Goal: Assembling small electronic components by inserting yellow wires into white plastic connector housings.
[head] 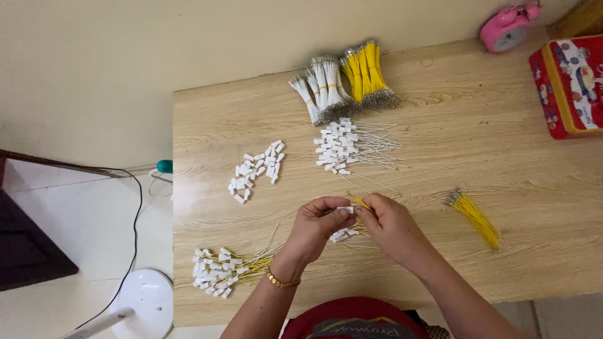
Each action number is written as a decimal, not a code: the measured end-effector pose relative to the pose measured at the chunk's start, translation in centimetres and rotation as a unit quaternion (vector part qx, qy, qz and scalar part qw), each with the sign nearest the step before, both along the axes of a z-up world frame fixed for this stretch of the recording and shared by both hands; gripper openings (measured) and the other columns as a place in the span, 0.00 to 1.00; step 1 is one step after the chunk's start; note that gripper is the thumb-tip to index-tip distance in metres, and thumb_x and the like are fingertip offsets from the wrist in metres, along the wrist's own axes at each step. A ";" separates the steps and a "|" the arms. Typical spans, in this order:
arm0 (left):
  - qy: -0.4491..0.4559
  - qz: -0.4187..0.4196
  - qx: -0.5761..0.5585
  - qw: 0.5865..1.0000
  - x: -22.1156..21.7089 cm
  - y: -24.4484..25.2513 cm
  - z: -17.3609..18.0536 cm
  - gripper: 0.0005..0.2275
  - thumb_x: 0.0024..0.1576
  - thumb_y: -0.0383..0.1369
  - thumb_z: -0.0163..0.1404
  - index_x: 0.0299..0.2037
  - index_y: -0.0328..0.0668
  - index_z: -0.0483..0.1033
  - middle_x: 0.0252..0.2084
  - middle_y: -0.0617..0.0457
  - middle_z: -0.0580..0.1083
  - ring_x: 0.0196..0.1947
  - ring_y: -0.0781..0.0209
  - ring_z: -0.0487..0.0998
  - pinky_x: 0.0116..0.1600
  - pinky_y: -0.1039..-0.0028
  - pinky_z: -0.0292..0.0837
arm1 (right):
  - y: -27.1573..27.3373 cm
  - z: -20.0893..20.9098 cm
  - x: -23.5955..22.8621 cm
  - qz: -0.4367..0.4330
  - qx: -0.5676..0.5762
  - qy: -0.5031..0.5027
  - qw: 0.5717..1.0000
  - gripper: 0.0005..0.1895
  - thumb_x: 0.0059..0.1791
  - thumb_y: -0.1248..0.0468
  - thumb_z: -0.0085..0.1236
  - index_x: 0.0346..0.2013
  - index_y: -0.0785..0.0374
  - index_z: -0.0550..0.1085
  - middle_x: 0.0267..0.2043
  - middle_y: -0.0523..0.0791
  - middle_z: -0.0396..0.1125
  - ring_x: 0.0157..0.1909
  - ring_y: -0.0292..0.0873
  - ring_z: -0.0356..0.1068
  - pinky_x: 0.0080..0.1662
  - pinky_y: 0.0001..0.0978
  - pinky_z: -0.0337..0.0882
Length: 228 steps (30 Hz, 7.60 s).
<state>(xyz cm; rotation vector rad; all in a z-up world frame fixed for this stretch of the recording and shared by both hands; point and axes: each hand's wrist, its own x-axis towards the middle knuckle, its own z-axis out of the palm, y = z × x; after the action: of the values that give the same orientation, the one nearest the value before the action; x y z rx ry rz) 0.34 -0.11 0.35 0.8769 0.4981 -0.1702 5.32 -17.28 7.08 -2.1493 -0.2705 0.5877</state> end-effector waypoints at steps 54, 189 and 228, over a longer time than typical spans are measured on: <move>-0.159 -0.042 0.255 0.953 -0.7 -0.1 4.7 0.06 0.61 0.29 0.56 0.44 0.37 0.83 0.29 0.52 0.71 0.29 0.68 0.75 0.36 0.77 0.75 | -0.8 1.4 -1.2 -0.132 0.172 0.004 0.976 0.09 0.46 0.71 0.67 0.41 0.69 0.81 0.29 0.51 0.73 0.35 0.39 0.70 0.41 0.34 0.73; -0.081 -0.077 -0.008 0.994 -1.9 2.0 2.4 0.12 0.60 0.28 0.55 0.51 0.27 0.77 0.39 0.43 0.80 0.39 0.55 0.85 0.44 0.72 0.85 | -0.9 2.5 -1.9 0.006 0.064 -0.150 0.987 0.02 0.46 0.65 0.65 0.33 0.59 0.82 0.26 0.48 0.70 0.32 0.46 0.75 0.36 0.36 0.73; -0.037 -0.077 0.025 0.996 1.1 1.4 -0.3 0.08 0.59 0.26 0.58 0.45 0.29 0.79 0.36 0.40 0.81 0.34 0.51 0.85 0.41 0.67 0.86 | -0.7 -2.6 0.8 0.075 -0.040 -0.203 0.976 0.06 0.52 0.58 0.55 0.38 0.55 0.75 0.30 0.47 0.68 0.40 0.52 0.74 0.43 0.43 0.73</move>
<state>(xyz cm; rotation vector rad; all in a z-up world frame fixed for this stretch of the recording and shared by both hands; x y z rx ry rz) 1.44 1.25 0.03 0.9668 0.3663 -0.2662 6.09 -18.00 4.48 -2.3293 -0.6455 0.2390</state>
